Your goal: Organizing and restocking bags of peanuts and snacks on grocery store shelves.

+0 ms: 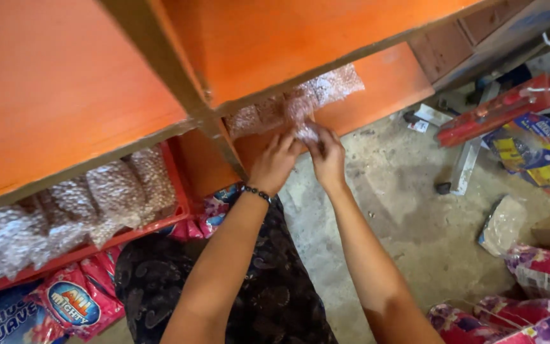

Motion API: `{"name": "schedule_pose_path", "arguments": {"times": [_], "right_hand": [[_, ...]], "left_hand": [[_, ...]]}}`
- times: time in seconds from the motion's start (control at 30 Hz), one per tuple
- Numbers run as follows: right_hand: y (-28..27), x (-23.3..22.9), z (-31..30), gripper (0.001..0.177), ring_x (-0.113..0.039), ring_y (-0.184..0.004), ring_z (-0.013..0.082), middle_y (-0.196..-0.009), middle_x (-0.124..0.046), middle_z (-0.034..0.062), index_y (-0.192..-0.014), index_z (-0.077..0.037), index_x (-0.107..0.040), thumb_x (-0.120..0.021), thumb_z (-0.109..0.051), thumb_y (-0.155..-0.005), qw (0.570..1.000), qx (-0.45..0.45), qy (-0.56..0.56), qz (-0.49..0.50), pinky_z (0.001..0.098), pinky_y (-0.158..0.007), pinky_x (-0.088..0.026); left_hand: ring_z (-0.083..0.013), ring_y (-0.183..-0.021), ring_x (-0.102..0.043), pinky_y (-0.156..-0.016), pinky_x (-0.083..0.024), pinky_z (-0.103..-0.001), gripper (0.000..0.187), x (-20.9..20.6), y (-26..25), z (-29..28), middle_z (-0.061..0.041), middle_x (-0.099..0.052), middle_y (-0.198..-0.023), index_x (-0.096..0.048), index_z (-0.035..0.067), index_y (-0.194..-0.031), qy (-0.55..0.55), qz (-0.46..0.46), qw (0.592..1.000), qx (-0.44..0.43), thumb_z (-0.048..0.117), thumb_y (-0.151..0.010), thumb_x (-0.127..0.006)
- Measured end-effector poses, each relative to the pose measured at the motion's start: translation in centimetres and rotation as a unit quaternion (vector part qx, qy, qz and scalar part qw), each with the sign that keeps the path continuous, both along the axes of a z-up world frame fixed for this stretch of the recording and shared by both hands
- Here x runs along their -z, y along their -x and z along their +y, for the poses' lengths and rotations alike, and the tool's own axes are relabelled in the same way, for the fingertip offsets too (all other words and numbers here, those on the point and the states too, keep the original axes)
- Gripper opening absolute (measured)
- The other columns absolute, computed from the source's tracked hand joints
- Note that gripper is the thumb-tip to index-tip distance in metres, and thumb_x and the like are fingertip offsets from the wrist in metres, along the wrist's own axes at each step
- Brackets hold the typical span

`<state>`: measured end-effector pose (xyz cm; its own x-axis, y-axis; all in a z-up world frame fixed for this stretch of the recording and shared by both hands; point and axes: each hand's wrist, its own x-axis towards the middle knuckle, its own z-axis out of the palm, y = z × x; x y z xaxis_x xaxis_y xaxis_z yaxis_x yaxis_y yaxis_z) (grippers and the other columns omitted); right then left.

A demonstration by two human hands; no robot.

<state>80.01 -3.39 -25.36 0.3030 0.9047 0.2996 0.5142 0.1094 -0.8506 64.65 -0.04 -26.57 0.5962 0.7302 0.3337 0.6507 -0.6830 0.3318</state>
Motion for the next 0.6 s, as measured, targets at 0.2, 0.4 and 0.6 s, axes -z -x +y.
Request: {"name": "schedule_pose_path", "arguments": {"times": [0.2,0.4,0.6], "right_hand": [[1.5,-1.8,-4.3,0.037,-0.068,-0.104,0.0251,-0.119,-0.067,0.016,-0.131,-0.002,-0.067,-0.069,0.001,-0.095,0.998,-0.016,-0.057,0.024,0.0332,-0.09,-0.057],[2.9,-3.6,-9.3,0.032,-0.069,-0.109,0.0218,-0.12,-0.068,0.0145,-0.127,0.001,-0.068,-0.068,0.001,-0.094,0.998,-0.009,-0.054,-0.015,0.0323,-0.093,-0.056],[5.3,-5.2,-14.2,0.032,-0.067,-0.114,0.02,-0.124,-0.067,0.0125,-0.126,0.003,-0.066,-0.066,0.003,-0.094,0.994,-0.059,-0.052,0.079,0.0299,-0.095,-0.056]], "left_hand": [[-0.0339,-0.129,-0.057,-0.088,-0.059,-0.045,0.032,-2.8,2.0,-3.7,-0.009,-0.052,-0.143,-0.061,0.011,-0.125,-0.004,0.025,0.999,0.023,0.012,-0.093,-0.055],[-0.0337,-0.119,-0.063,-0.085,-0.059,-0.044,0.026,-3.5,4.4,-8.5,-0.011,-0.06,-0.137,-0.065,0.01,-0.116,-0.081,-0.051,0.995,0.04,0.012,-0.091,-0.06],[-0.0306,-0.112,-0.063,-0.093,-0.056,-0.04,0.033,-7.4,8.0,-14.1,-0.014,-0.064,-0.131,-0.069,0.007,-0.12,-0.083,-0.138,0.985,0.058,0.008,-0.088,-0.063]]}}
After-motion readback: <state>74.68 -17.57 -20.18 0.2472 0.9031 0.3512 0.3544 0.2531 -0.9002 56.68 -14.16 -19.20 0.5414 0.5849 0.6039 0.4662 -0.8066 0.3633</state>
